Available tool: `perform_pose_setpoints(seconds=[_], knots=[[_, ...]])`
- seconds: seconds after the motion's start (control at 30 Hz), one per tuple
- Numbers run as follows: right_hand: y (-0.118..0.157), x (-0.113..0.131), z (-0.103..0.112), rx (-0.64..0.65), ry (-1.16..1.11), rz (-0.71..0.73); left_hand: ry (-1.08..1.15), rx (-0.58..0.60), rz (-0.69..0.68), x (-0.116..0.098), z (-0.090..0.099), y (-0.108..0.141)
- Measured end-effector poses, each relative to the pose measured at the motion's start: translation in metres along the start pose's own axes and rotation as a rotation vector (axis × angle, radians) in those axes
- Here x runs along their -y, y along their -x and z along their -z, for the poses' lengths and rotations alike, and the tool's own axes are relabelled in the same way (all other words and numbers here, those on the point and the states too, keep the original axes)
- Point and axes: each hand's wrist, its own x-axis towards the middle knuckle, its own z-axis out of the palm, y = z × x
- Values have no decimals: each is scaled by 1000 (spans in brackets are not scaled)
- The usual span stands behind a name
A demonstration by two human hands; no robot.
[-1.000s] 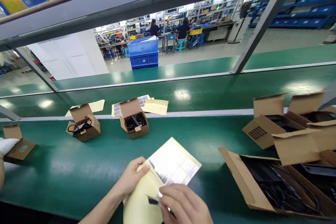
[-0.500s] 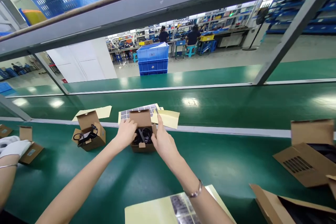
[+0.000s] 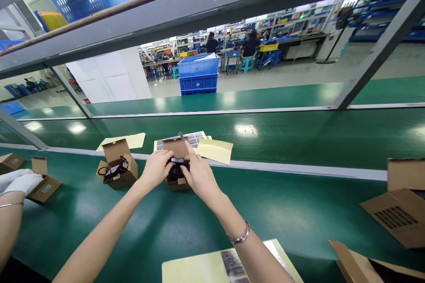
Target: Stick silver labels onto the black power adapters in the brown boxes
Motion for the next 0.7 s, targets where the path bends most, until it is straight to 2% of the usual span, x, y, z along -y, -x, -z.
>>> perform_pose_setpoints(seconds=[0.2,0.33,0.47,0.6,0.7], knots=[[-7,-10,6,88,0,30,154,-122,65,9,-1,0],[-9,-8,8,138,-30,66,310,-75,84,9,1,-5],[-7,-5,7,152,-105,82,527,4,88,4,1,-21],[1,-9,8,90,-153,57,796,89,152,-11,-16,-35],[9,-14,10,50,-205,56,968,79,280,-22,-31,-42]])
